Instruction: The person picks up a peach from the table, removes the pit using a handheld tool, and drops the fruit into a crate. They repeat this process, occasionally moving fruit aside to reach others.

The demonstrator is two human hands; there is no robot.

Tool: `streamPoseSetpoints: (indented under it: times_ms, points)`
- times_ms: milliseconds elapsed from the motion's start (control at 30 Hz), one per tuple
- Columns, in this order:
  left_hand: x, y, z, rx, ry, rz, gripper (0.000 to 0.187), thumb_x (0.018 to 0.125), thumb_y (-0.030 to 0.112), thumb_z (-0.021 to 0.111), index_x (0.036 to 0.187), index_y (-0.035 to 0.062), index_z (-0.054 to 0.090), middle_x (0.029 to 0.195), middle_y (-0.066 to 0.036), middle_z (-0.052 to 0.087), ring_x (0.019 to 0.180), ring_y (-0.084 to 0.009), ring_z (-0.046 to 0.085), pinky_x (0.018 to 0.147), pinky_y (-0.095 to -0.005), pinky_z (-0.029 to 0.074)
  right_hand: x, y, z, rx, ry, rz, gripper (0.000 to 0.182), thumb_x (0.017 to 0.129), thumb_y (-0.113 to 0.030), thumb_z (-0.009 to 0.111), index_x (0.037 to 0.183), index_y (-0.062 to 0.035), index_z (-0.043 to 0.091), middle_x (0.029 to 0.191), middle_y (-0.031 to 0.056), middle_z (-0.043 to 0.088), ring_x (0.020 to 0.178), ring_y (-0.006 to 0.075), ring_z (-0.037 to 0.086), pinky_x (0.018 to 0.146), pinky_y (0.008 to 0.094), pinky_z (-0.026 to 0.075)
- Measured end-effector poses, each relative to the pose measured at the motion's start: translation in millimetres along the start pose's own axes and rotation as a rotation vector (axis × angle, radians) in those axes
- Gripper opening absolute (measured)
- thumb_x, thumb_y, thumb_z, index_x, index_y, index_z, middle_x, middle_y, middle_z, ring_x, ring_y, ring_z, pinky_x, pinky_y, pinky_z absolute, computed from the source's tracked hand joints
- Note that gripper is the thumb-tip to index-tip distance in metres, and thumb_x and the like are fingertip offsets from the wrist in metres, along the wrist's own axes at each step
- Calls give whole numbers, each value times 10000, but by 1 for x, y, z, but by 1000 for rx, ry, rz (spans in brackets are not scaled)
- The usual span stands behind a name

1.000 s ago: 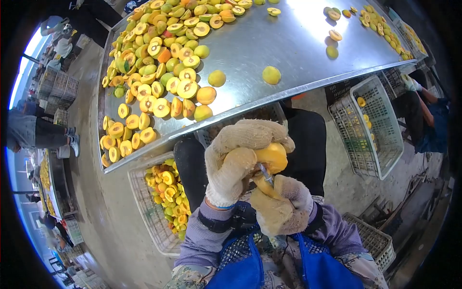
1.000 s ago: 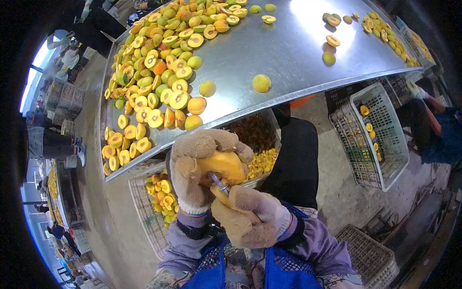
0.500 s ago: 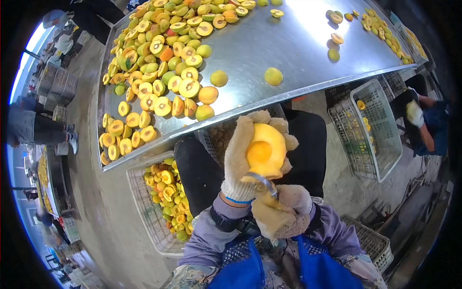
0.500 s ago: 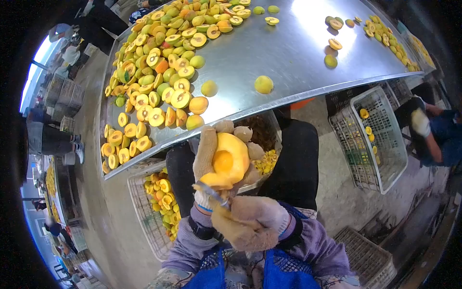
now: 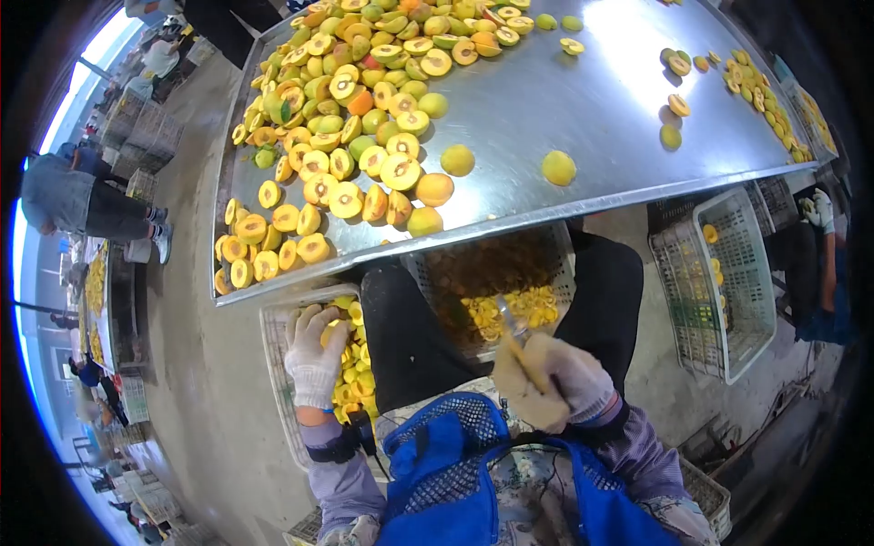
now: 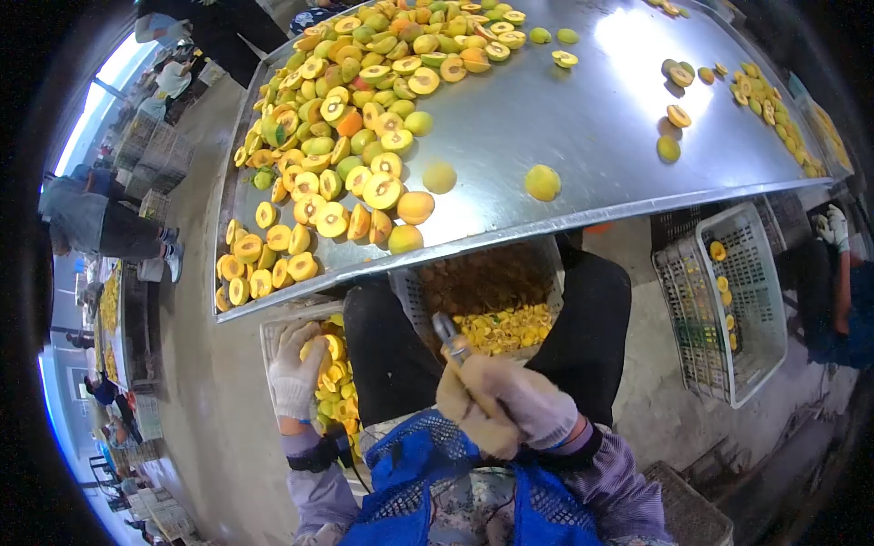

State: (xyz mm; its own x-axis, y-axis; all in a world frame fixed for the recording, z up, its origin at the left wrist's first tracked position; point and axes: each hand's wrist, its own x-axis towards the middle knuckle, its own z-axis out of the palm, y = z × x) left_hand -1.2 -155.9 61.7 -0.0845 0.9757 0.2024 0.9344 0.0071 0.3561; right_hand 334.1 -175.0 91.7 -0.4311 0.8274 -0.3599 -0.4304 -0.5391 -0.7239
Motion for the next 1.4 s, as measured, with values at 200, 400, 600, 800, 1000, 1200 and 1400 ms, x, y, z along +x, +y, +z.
streamPoseSetpoints:
  times_ms: [200, 400, 600, 800, 1000, 1200, 1400]
  points:
    - [77, 50, 19, -520, -33, -29, 266, 838, 161, 662, 1047, -3, 653, 1118, -169, 637, 1010, -291, 620, 888, -347, 482, 21, -41, 20, -228, -345, 171, 389, 985, -331, 390, 941, 2, 587, 675, 60, 574, 518, 104, 442, 518, 210, 371]
    - [197, 56, 89, -243, 43, 96, 398, 856, 315, 591, 1156, 54, 608, 1196, -160, 592, 1078, -339, 592, 904, -412, 478, 18, -48, 31, -361, -49, 1, 339, 965, -293, 439, 1009, 29, 537, 634, 37, 533, 548, 118, 492, 525, 222, 389]
    - [241, 60, 131, 199, -356, -120, 780, 690, 539, 672, 1276, 53, 505, 1252, -213, 529, 1153, -386, 518, 944, -450, 448, 34, -38, 19, -168, -79, 128, 274, 957, -232, 457, 1025, 27, 516, 645, 44, 534, 565, 130, 495, 537, 235, 399]
    - [226, 53, 122, 26, -278, -80, 733, 715, 511, 669, 1260, 53, 497, 1202, -208, 564, 1088, -355, 579, 914, -428, 466, 44, -24, 18, -190, -156, -4, 228, 949, -180, 438, 997, 25, 526, 674, 39, 534, 589, 122, 493, 552, 238, 397]
    - [191, 39, 84, -31, -676, 70, 625, 718, 573, 634, 1099, 77, 642, 1188, -182, 584, 1131, -365, 555, 924, -428, 468, 35, -38, 16, -117, -118, 158, 208, 943, -167, 429, 979, 2, 544, 692, 36, 541, 603, 111, 501, 569, 236, 399]
    - [182, 61, 77, 128, -365, 154, 440, 790, 451, 658, 1057, 102, 645, 1057, -132, 627, 1025, -321, 588, 848, -414, 481, 39, -31, 22, -93, -84, 240, 228, 986, -212, 440, 1001, -7, 539, 683, 30, 551, 618, 102, 528, 590, 217, 411]
    - [221, 129, 137, -114, -200, 420, 422, 819, 355, 636, 1149, 97, 580, 1128, -136, 568, 1061, -316, 561, 886, -425, 469, 44, -24, 9, -123, -112, 209, 203, 961, -204, 470, 998, -26, 560, 758, 31, 575, 651, 93, 539, 626, 222, 425]
